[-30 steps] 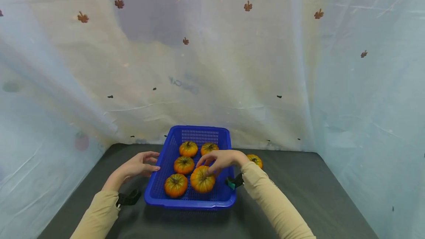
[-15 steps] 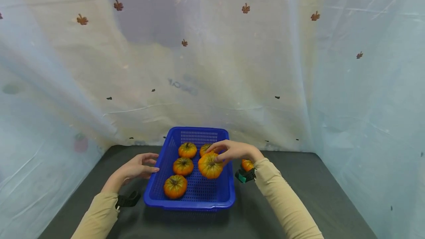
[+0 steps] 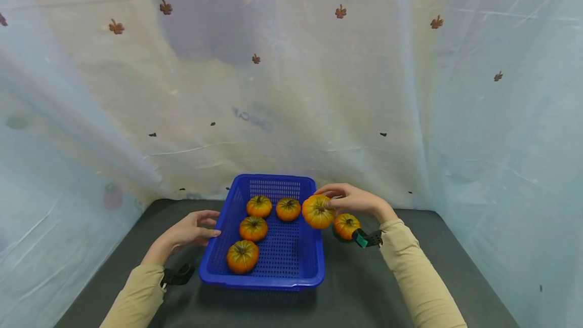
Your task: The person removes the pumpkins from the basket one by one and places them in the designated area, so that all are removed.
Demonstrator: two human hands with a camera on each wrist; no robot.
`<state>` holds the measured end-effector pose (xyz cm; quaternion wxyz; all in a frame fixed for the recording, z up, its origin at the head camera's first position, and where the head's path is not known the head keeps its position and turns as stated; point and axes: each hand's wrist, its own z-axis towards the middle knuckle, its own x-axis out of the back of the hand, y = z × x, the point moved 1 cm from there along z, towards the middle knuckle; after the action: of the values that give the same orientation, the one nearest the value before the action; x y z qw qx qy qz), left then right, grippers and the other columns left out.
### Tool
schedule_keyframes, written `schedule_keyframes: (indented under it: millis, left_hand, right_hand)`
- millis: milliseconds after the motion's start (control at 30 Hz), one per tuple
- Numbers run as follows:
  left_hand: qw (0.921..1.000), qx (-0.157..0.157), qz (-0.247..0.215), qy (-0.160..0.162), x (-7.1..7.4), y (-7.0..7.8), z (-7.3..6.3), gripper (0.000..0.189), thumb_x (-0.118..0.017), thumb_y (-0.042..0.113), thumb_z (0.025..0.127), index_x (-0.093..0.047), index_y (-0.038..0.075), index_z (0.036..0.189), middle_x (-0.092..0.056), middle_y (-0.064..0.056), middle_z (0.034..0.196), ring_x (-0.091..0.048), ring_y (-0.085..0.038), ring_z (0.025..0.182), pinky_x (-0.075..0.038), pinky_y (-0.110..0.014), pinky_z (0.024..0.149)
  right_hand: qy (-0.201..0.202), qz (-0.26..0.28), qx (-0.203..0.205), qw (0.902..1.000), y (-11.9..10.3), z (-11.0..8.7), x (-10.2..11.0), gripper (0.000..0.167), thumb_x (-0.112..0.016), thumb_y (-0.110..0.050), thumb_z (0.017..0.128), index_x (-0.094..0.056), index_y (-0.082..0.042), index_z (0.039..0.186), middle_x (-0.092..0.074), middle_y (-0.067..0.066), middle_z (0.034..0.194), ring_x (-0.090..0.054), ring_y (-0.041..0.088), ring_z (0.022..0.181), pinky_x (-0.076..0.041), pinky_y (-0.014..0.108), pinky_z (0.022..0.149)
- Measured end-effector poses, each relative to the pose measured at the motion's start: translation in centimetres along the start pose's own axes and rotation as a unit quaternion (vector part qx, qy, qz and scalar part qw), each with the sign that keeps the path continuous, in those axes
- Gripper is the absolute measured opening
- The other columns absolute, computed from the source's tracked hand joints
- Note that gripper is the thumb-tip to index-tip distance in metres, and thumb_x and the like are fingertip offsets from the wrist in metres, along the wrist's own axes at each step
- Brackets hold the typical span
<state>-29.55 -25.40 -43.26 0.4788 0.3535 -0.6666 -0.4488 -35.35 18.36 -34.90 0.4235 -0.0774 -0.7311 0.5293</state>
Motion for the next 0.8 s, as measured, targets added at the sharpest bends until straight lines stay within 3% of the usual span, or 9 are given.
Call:
schedule_keyframes:
  millis: [300, 800]
  left_hand:
    - [1.0, 0.0, 0.005, 0.005, 0.0, -0.1, 0.1, 0.069, -0.073, 0.016, 0.086, -0.036, -0.006, 0.139, -0.056, -0.02, 0.116, -0.065, -0.029, 0.09, -0.056, -0.045, 0.075]
    - [0.9999, -0.001, 0.007, -0.01, 0.1, -0.2, 0.3, 0.07, -0.072, 0.018, 0.087, -0.034, -0.005, 0.141, -0.057, -0.02, 0.117, -0.065, -0.03, 0.093, -0.055, -0.046, 0.076]
  right_hand:
    - [0.05, 0.021, 0.001, 0.9985, 1.8, -2.8, 1.5, 0.043, -0.058, -0.024, 0.097, -0.051, -0.013, 0.137, -0.046, 0.018, 0.138, -0.057, 0.031, 0.106, -0.049, 0.054, 0.086]
    - [0.102, 0.08, -0.021, 0.9913, 6.5, -5.7, 2.8, 0.047, -0.056, -0.024, 0.098, -0.045, -0.006, 0.14, -0.041, 0.021, 0.141, -0.048, 0.035, 0.12, -0.052, 0.047, 0.084]
